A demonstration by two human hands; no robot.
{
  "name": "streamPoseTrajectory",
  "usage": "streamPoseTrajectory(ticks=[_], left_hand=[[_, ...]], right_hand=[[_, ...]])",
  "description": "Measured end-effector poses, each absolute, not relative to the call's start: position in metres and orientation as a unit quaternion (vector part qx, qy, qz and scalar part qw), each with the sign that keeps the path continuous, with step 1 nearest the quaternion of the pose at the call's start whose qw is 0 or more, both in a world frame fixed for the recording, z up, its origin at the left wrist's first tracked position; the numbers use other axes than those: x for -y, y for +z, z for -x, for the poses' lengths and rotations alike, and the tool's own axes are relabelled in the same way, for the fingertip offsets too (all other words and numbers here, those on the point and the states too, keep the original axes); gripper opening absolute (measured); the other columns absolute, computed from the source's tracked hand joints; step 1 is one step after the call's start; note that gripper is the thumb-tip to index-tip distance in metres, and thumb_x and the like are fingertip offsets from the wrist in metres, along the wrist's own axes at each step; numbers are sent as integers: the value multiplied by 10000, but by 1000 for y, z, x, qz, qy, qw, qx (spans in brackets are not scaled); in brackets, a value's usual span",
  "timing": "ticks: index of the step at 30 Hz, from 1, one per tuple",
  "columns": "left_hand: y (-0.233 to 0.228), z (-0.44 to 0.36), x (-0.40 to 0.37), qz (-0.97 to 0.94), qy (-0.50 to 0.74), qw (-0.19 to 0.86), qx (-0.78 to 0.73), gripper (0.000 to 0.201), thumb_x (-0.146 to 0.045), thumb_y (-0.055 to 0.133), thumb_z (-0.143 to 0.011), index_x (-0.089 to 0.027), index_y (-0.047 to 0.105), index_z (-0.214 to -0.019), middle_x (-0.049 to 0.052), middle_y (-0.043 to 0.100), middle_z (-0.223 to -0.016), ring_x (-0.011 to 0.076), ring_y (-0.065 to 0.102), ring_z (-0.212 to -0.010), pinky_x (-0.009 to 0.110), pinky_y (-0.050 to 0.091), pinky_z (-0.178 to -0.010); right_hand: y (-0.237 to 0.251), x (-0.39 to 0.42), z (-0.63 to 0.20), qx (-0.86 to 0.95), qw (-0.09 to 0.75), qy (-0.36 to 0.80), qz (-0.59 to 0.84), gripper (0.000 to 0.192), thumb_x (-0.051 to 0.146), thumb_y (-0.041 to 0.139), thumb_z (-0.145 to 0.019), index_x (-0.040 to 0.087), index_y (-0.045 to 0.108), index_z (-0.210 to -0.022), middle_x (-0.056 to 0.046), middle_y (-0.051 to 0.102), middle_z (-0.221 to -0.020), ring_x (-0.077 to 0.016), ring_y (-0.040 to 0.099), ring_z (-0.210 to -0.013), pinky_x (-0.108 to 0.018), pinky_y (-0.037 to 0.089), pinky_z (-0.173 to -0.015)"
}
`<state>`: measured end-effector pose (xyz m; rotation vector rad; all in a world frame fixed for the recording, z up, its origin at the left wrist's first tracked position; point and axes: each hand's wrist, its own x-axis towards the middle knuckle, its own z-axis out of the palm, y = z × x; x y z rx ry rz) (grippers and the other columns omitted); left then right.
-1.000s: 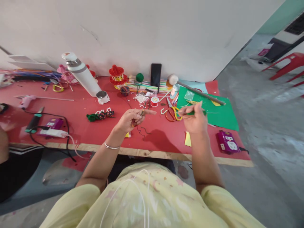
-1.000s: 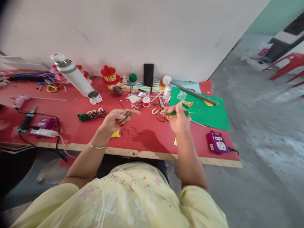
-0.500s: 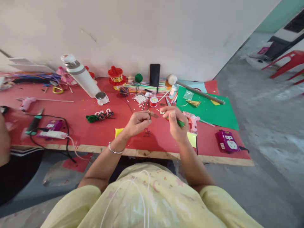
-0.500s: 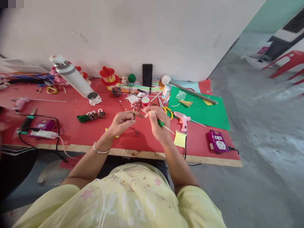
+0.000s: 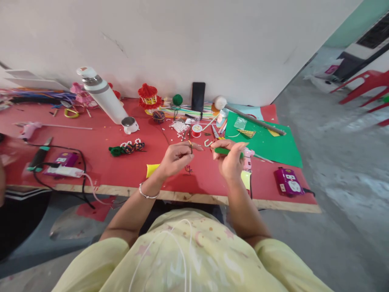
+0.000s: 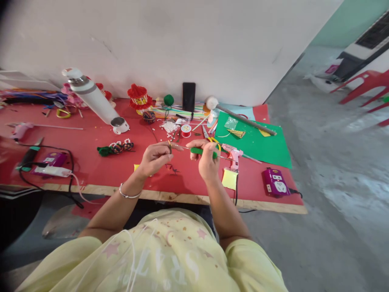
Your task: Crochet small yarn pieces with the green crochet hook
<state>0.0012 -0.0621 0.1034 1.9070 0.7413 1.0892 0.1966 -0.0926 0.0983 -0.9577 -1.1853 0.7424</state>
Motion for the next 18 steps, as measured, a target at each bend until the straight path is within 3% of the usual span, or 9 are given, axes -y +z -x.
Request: streamPoseTrajectory(ticks=[3,6,9,18], left_hand=[[104,-2,63,-759,438,380,-296,336,-209,576,-877,-203,449,-566,87,658,-797,257,719,-984,321,473,-731],[105,-3,64,-761,449,363,-296,335,-208,583,-872,-204,465,-558,60,571,-719,244,702,-955,314,468,-723],[104,-2,62,-753,458,375,-288,346,-207,599,-874,-198,468,-554,44,532,-689,233,693,-905,310,458,-710],[90,4,55,-671,484,513,-229,323,-250,685,-848,-176,524,-578,77,709,-829,186,641,-718,324,449,-708]], right_hand=[[99,95,-190,552,654,325,402,543,655,454,-1010,264,812,-892,-5,662,-615,-136,612,-538,-286,458,-509],[100,99,-183,585,642,293,400,431,584,533,-1009,272,822,-935,-11,716,-691,-137,658,-595,-288,495,-554],[100,100,-182,584,646,273,409,460,589,512,-1014,261,821,-922,-19,717,-693,-137,661,-597,-289,498,-556],[93,88,-179,482,675,364,424,628,729,462,-965,226,791,-781,2,619,-540,-118,594,-501,-254,436,-483]])
